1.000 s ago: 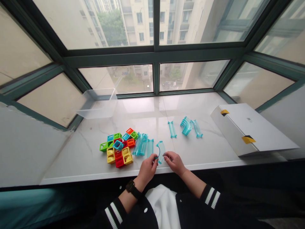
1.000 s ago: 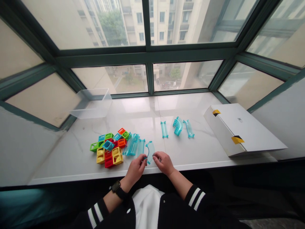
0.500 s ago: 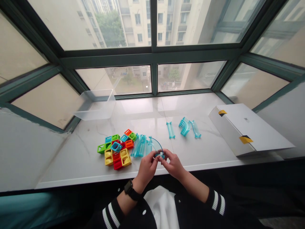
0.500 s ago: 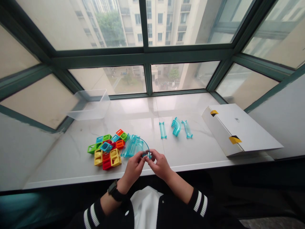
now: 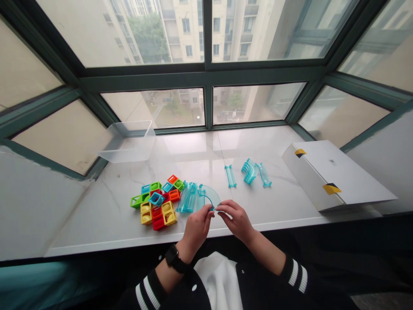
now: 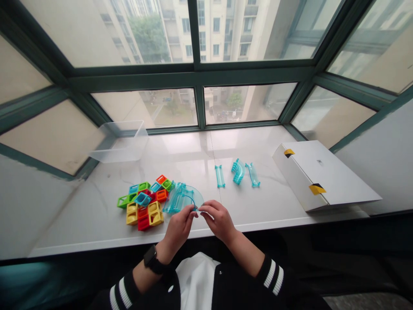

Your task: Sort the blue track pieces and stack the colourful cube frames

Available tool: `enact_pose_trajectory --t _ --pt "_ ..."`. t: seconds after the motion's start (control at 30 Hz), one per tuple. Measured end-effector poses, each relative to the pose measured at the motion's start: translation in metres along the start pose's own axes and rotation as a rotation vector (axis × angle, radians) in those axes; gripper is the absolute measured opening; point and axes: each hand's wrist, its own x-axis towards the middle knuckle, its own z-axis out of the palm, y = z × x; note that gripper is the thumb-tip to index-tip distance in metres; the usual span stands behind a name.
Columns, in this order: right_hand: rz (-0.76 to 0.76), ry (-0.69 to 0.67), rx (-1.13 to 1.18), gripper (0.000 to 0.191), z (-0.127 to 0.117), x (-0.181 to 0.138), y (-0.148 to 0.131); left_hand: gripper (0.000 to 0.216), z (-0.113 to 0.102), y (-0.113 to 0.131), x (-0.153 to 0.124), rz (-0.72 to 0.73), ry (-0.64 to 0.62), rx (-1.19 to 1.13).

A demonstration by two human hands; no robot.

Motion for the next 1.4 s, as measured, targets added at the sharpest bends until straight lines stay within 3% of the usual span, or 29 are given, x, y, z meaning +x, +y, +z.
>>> enact_pose_trajectory --t 0.23,0.53,0.7,0.87,1.03,1.2,1.4 --pt "-0.003 0.012 -0.035 0.024 -0.011 0.000 0.008 0.033 0.000 -0.007 0.000 0.009 0.013 0.002" --pt "0.014 0.234 -0.238 0.022 -0.066 -0.002 0.035 0.030 0.009 -0.057 -0.021 0.213 0.121 0.257" --pt "0.025 0.277 -0.309 0.021 -0.086 -0.007 0.050 0.035 0.024 -0.069 -0.029 0.302 0.130 0.308" --pt "0.066 0.310 -0.338 0.018 -0.093 -0.012 0.058 0.036 0.030 -0.060 -0.024 0.314 0.123 0.269" --pt "0.091 0.359 -0.365 0.018 -0.100 -0.009 0.068 0.035 0.034 -0.045 -0.003 0.357 0.045 0.223" --pt "0.092 0.405 -0.394 0.018 -0.109 -0.002 0.076 0.033 0.053 -0.018 0.036 0.374 -0.027 0.104" --pt "0.076 0.442 -0.403 0.018 -0.119 0.010 0.082 0.022 0.079 0.026 0.099 0.245 -0.059 -0.096"
